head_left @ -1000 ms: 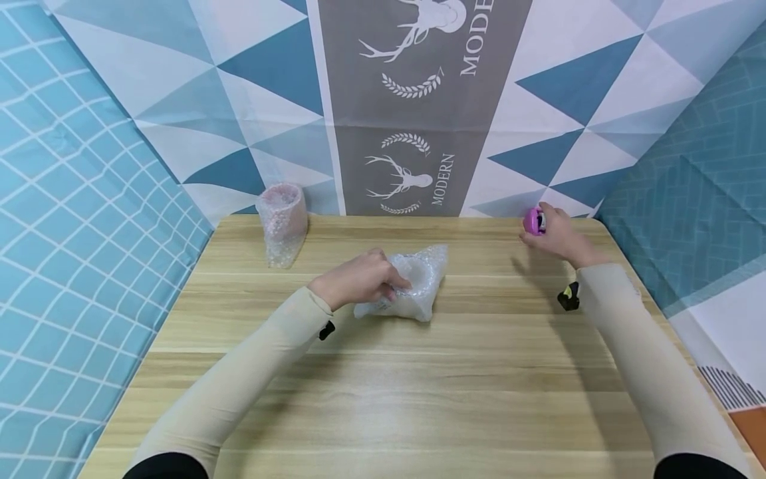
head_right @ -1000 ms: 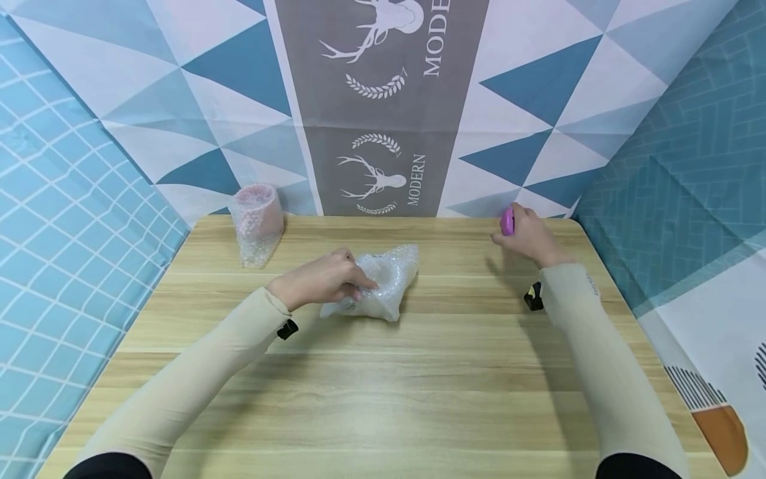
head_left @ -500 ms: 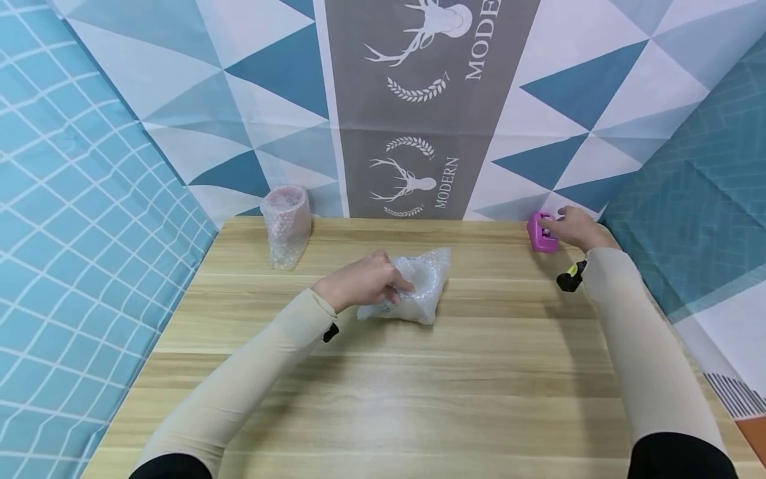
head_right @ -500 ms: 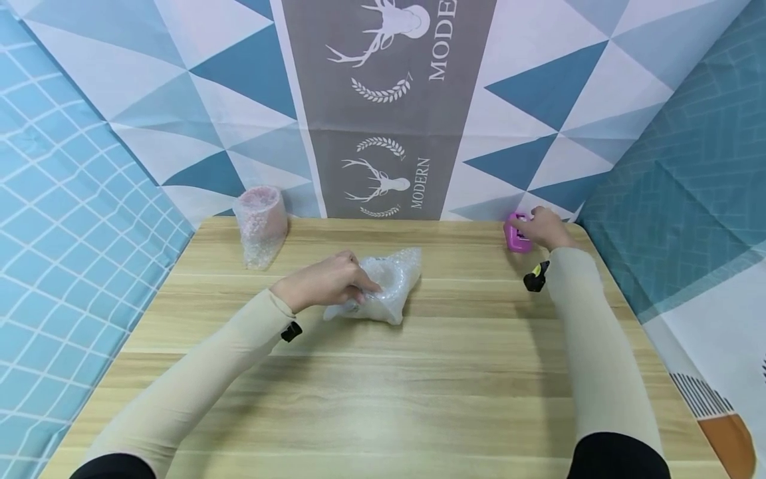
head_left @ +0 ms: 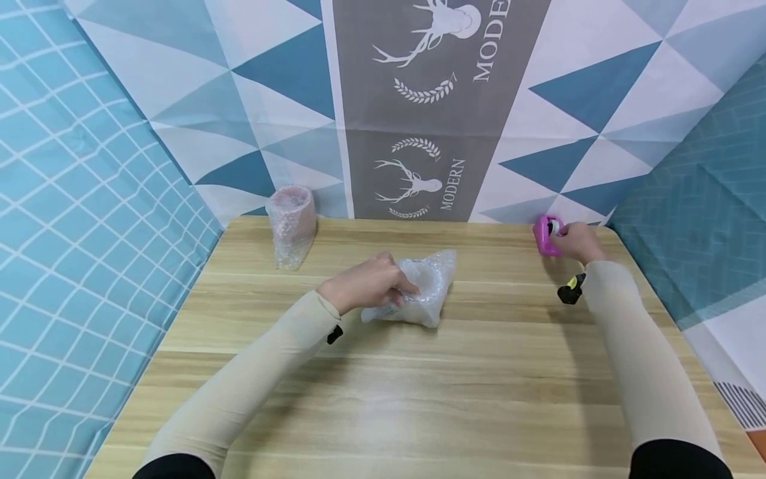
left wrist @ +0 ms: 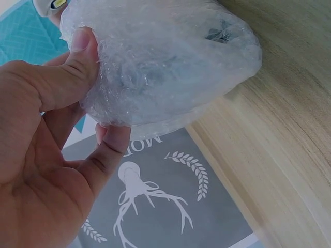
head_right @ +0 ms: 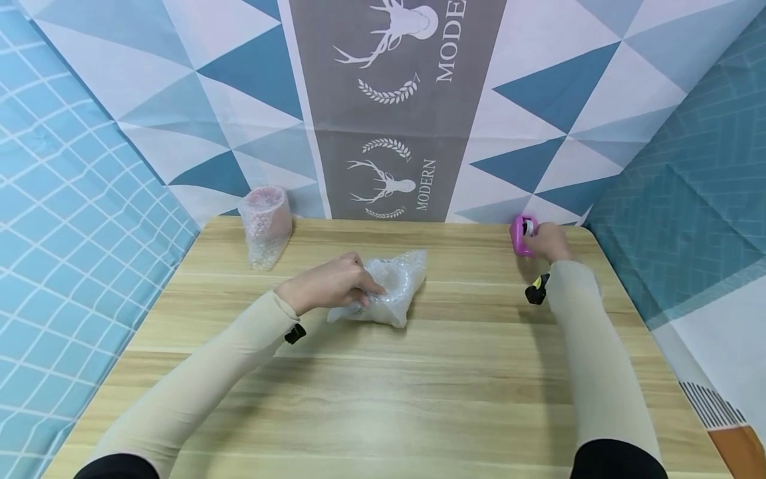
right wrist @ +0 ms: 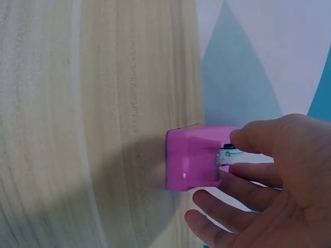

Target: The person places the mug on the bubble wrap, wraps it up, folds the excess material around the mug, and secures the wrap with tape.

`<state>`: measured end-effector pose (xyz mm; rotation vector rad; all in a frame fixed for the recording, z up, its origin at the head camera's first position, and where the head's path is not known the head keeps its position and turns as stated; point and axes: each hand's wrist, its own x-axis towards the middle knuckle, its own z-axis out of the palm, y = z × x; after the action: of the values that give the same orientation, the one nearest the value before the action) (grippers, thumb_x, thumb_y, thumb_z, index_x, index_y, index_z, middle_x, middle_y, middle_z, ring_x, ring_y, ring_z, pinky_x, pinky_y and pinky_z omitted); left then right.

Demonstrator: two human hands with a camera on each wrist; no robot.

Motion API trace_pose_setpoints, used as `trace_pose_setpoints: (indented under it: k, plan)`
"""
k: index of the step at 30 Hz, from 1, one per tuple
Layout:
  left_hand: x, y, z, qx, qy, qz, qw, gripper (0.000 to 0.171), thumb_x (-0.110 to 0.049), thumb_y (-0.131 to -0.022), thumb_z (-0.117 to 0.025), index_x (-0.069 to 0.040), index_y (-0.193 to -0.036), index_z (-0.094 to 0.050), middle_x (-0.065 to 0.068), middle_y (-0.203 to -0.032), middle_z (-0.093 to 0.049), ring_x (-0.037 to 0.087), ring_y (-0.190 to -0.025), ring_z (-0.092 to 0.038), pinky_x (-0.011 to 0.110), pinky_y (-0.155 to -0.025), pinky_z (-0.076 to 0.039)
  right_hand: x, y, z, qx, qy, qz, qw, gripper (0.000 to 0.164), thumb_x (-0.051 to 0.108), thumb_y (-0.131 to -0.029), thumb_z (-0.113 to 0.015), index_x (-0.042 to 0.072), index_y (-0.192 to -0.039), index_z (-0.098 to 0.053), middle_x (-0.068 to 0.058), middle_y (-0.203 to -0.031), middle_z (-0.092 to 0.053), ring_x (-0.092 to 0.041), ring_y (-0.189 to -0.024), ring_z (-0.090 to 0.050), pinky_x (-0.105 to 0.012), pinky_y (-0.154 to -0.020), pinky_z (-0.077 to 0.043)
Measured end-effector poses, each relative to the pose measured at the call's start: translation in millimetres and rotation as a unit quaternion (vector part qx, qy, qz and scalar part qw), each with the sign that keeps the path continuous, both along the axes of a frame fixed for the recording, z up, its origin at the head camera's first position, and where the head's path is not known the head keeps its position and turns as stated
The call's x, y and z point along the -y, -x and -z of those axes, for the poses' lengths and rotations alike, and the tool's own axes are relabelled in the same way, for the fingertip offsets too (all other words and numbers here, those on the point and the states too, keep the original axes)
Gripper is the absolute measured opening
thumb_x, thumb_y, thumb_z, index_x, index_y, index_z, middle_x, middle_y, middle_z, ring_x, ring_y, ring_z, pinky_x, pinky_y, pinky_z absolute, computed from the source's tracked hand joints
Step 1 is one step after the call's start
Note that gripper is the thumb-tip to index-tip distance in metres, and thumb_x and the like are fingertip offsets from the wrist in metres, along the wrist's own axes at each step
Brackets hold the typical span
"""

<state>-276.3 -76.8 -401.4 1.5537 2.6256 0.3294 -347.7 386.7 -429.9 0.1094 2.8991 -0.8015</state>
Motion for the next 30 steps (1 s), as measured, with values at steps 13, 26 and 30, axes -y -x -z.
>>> trace_pose_setpoints:
  k: [13, 26, 30]
  plan:
    - [0.4, -2.2, 0.8, -0.003, -0.002, -0.006, 1.0000, 0.033, -0.020, -0.086, -0.083, -0.020, -0.118, -0.078, -0.006, -0.108, -0.079, 0.015, -0.094, -0.068, 0.038, -0.098, -0.049, 2.8, 3.3, 13.1, -0.002, 0.004, 0.085, 0.996, 0.037, 0.023, -0.103, -0.049, -0.007, -0.083, -0.057, -0.010, -0.070, -0.052, -0.024, -0.069, -0.049, -0.033, -0.059, -0.042]
    - [-0.3, -1.5, 2.0, 0.000, 0.002, -0.013, 0.9999, 0.032, -0.020, -0.087, -0.082, -0.021, -0.119, -0.078, -0.008, -0.107, -0.079, 0.011, -0.092, -0.069, 0.037, -0.099, -0.047, -0.7, 2.9, 18.5, 0.003, 0.035, 0.136, 0.990, 0.046, 0.028, -0.104, -0.055, -0.016, -0.114, -0.063, -0.017, -0.090, -0.061, -0.029, -0.086, -0.052, -0.032, -0.065, -0.045]
    - [-0.1, -2.2, 1.6, 0.002, 0.001, -0.015, 0.9999, 0.033, -0.021, -0.087, -0.081, -0.021, -0.120, -0.078, -0.007, -0.108, -0.079, 0.013, -0.094, -0.069, 0.037, -0.100, -0.047, -1.6, 2.7, 20.2, 0.013, 0.061, 0.152, 0.986, 0.050, 0.030, -0.104, -0.056, -0.017, -0.121, -0.061, -0.022, -0.098, -0.063, -0.028, -0.088, -0.053, -0.030, -0.067, -0.047]
